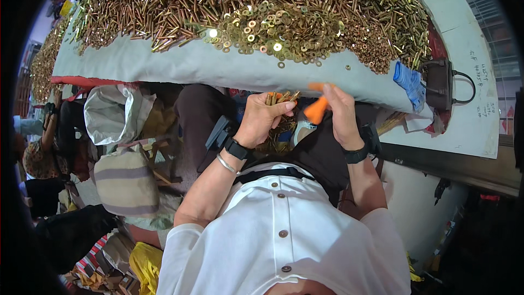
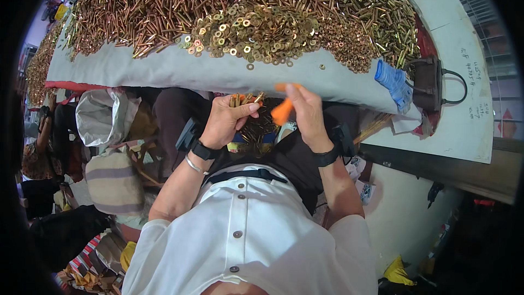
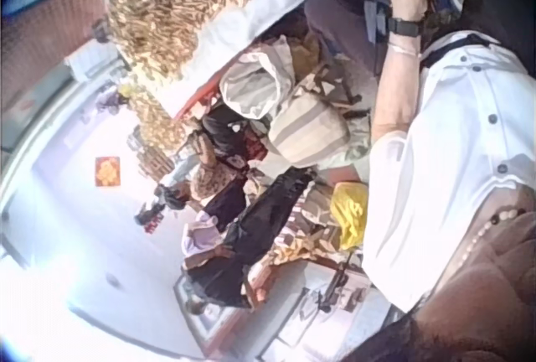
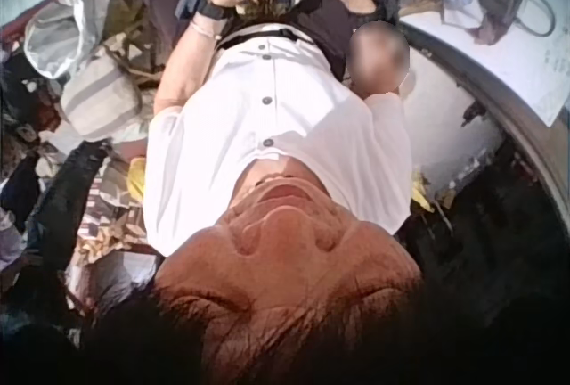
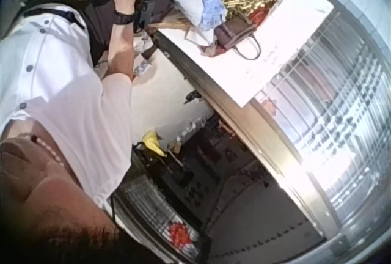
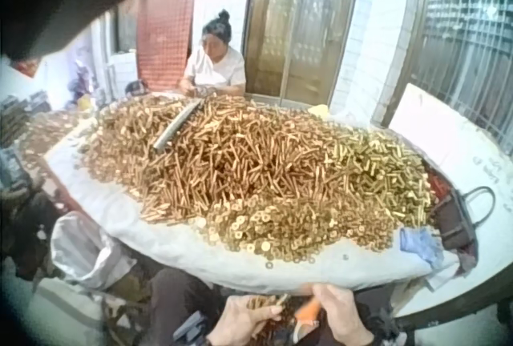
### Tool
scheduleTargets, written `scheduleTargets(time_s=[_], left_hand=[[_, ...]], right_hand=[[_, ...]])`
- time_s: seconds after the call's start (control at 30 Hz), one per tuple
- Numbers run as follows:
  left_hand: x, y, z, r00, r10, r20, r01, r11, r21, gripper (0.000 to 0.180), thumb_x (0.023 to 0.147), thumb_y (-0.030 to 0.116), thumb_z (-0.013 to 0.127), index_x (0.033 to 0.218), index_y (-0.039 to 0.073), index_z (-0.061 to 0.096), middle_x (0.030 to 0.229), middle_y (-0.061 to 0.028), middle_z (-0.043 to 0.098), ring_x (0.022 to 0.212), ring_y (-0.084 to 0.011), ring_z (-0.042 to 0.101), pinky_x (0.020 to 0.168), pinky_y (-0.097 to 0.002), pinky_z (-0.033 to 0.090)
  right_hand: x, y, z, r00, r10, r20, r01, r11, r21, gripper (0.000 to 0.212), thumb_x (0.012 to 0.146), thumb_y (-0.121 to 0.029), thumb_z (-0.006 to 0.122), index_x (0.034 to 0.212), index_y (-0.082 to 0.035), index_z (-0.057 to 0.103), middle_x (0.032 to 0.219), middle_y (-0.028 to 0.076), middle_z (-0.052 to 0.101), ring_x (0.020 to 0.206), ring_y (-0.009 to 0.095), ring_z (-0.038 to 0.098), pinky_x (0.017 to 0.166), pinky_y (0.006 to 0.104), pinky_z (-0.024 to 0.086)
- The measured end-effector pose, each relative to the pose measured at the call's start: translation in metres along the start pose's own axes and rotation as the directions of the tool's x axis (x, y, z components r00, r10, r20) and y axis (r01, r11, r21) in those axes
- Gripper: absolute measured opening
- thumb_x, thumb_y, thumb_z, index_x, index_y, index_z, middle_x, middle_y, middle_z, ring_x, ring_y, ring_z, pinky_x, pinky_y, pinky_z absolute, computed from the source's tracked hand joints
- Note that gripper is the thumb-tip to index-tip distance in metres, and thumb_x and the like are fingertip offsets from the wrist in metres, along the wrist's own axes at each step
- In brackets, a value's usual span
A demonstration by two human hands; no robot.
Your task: Assembling large metal bolts with washers and sorting them into groups.
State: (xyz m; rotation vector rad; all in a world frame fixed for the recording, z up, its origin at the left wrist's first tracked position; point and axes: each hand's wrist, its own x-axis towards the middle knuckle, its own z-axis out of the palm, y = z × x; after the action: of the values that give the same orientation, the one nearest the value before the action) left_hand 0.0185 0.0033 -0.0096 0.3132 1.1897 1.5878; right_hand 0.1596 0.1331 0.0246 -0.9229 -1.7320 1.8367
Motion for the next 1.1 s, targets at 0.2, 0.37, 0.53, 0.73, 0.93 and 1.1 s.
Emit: scheduleTargets(time_s=[0.2, 0.37, 0.53, 0.73, 0.93, 1.1], left_hand=[[-0.002, 0.001, 0.002, 1.000, -0.007, -0.008, 0.007, 0.999, 0.039, 0.012, 0.081, 0.006, 0.070, 0.088, -0.002, 0.067, 0.070, -0.0049, 0.065, 0.048, -0.0038, 0.046, 0.041, -0.0182, 0.031], [-0.003, -0.007, 0.010, 0.999, -0.013, 0.047, 0.012, 0.999, 0.038, 0.012, 0.082, 0.008, 0.071, 0.087, -0.001, 0.065, 0.070, -0.0051, 0.065, 0.044, -0.0040, 0.041, 0.040, -0.0189, 0.028], [-0.001, -0.005, 0.004, 1.000, 0.016, 0.015, -0.016, 0.999, -0.028, 0.012, 0.083, 0.008, 0.070, 0.088, -0.001, 0.065, 0.073, -0.0065, 0.066, 0.045, -0.0045, 0.042, 0.041, -0.0185, 0.029], [-0.003, -0.003, 0.008, 1.000, 0.011, 0.015, -0.011, 0.998, -0.064, 0.015, 0.082, 0.009, 0.071, 0.092, -0.001, 0.066, 0.072, -0.0066, 0.066, 0.047, -0.0040, 0.045, 0.042, -0.0180, 0.032], [0.000, -0.001, 0.006, 1.000, 0.012, 0.021, -0.011, 0.998, -0.063, 0.014, 0.083, 0.009, 0.070, 0.092, -0.002, 0.066, 0.073, -0.0074, 0.067, 0.047, -0.0043, 0.043, 0.041, -0.0182, 0.031], [-0.001, -0.004, 0.007, 0.999, -0.037, 0.035, 0.037, 0.999, 0.011, 0.014, 0.085, 0.010, 0.068, 0.093, -0.002, 0.066, 0.074, -0.0071, 0.067, 0.046, -0.0043, 0.041, 0.041, -0.0184, 0.030]], right_hand=[[0.000, -0.005, 0.022, 0.983, -0.163, 0.079, 0.156, 0.983, 0.095, 0.048, 0.100, -0.037, 0.042, 0.122, 0.003, 0.055, 0.095, 0.013, 0.068, 0.084, 0.017, 0.065, 0.082, 0.0287, 0.048], [0.007, 0.006, -0.002, 0.972, 0.131, 0.194, -0.146, 0.987, 0.063, 0.050, 0.100, -0.036, 0.041, 0.131, 0.004, 0.045, 0.114, 0.015, 0.062, 0.102, 0.018, 0.059, 0.093, 0.0311, 0.043], [0.003, 0.013, -0.004, 1.000, 0.009, 0.012, -0.010, 0.998, 0.060, 0.045, 0.099, -0.035, 0.045, 0.117, 0.003, 0.058, 0.086, 0.009, 0.066, 0.080, 0.012, 0.063, 0.076, 0.0255, 0.049], [0.003, 0.016, 0.009, 0.989, -0.067, 0.131, 0.069, 0.998, -0.012, 0.029, 0.093, -0.025, 0.060, 0.105, 0.000, 0.064, 0.074, 0.003, 0.065, 0.064, 0.005, 0.057, 0.062, 0.0190, 0.043], [0.002, 0.011, 0.014, 1.000, 0.013, 0.013, -0.013, 1.000, 0.012, 0.025, 0.089, -0.024, 0.066, 0.078, -0.001, 0.065, 0.062, 0.003, 0.061, 0.051, 0.005, 0.053, 0.048, 0.0205, 0.041], [0.011, 0.011, -0.010, 0.986, 0.141, 0.087, -0.140, 0.990, -0.018, 0.023, 0.087, -0.023, 0.068, 0.084, -0.001, 0.065, 0.065, 0.003, 0.061, 0.055, 0.005, 0.054, 0.050, 0.0200, 0.042]])
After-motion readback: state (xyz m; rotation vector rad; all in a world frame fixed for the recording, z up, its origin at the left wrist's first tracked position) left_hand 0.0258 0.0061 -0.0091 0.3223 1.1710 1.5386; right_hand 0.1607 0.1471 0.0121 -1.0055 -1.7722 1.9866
